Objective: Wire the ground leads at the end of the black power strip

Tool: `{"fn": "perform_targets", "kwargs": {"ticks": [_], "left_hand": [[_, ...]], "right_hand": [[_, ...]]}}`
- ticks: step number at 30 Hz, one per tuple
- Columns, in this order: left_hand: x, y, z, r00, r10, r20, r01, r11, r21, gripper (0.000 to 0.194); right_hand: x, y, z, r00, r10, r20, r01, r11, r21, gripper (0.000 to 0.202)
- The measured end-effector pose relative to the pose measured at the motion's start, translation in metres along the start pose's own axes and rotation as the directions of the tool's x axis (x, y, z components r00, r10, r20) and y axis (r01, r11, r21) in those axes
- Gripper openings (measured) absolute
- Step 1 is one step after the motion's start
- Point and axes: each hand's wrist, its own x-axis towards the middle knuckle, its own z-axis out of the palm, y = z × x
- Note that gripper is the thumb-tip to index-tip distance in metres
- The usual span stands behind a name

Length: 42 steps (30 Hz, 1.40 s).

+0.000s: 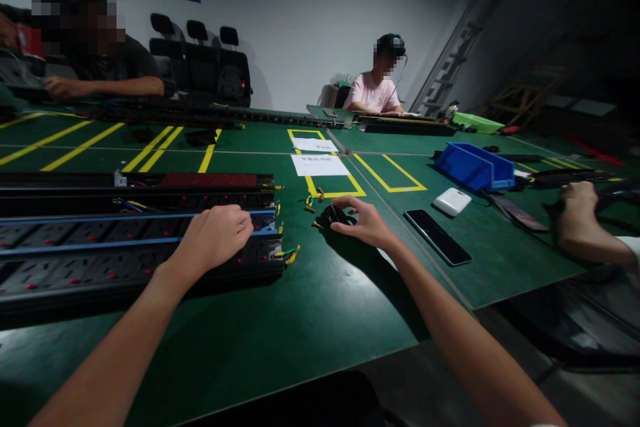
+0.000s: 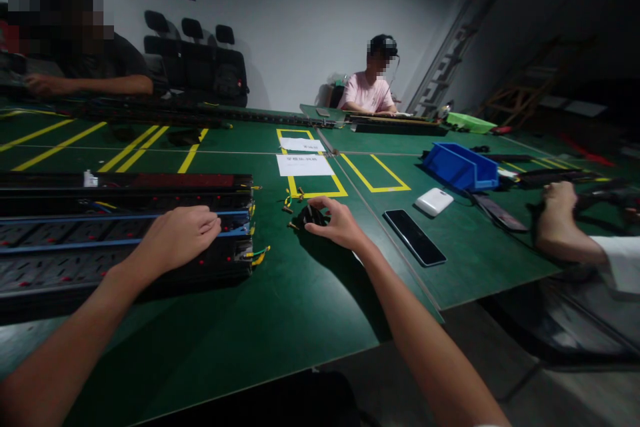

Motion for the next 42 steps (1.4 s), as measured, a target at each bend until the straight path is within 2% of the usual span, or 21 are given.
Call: {"fn": "perform_targets", "kwargs": {"ticks": [6, 19, 25, 42], "left_hand": [[-0.001, 0.001, -0.001, 1.000, 0.006, -0.015, -0.006, 1.000, -0.024, 0.039], [-0.002, 0.000, -0.001, 1.000, 0.014, -0.021, -0.015, 1.000, -0.026, 0.038], [-0.002, 0.001, -0.002, 1.000, 0.018, -0.022, -0.018, 1.000, -0.003, 0.039], [-0.002, 0.000, -0.003, 0.999, 0.030, -0.024, -0.030, 0.999, 0.016, 0.039]], "right_hand": [[0.001, 0.000, -0.002, 1.000, -0.015, 0.022, 0.015, 1.000, 0.004, 0.044], [-0.001, 0.007, -0.002, 0.996, 0.046, -0.080, -0.039, 0.995, 0.091, 0.033], [-0.007, 0.004, -0.008, 0.995, 0.030, -0.093, -0.024, 0.998, 0.062, 0.031], [-0.011, 0.002, -0.013, 0.998, 0.021, -0.065, -0.018, 0.999, 0.049, 0.031]]}}
